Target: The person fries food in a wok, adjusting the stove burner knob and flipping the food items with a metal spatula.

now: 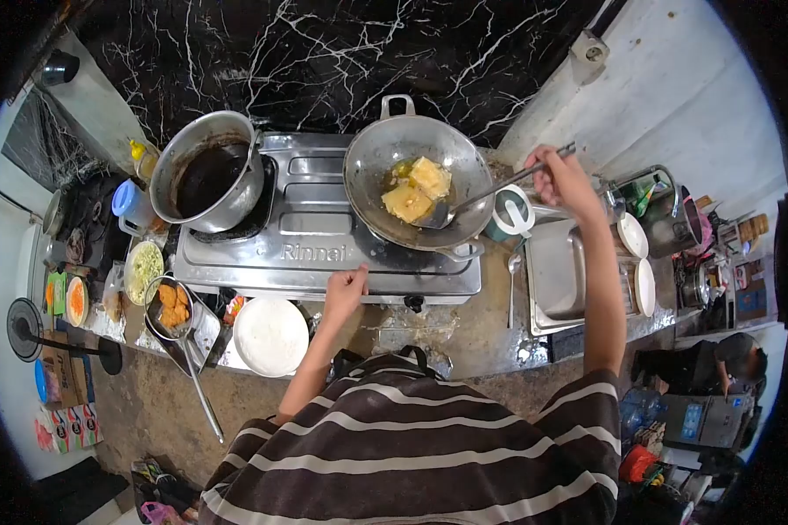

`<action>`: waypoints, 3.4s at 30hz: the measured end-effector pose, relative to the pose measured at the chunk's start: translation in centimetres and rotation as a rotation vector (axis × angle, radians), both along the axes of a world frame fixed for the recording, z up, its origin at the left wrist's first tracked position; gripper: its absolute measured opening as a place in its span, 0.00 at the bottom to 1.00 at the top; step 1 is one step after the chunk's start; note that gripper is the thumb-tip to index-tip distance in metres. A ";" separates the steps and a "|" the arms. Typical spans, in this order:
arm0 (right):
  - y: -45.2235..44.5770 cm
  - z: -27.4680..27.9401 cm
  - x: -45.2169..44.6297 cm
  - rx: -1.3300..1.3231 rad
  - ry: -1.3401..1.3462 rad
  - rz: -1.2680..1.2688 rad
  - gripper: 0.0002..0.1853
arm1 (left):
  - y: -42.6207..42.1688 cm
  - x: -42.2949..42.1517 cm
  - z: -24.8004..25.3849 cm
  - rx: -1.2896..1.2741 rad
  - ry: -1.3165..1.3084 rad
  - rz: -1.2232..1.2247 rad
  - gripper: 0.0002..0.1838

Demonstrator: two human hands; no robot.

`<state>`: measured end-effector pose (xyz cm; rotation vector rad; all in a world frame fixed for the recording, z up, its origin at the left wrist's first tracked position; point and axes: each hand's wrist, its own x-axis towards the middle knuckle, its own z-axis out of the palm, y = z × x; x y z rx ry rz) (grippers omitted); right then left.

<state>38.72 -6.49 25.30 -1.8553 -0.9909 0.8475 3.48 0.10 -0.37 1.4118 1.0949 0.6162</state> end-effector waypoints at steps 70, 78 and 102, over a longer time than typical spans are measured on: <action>-6.2 -7.1 -16.4 0.427 -0.466 0.016 0.03 | 0.1 -0.1 0.8 -0.040 0.064 -0.036 0.31; -6.4 -6.1 -16.8 0.395 -0.476 0.079 0.03 | 0.2 -0.2 0.6 0.010 0.039 -0.045 0.31; -8.7 -4.8 -18.4 0.262 -0.402 0.154 0.04 | 0.0 0.0 0.6 -0.064 0.007 -0.019 0.31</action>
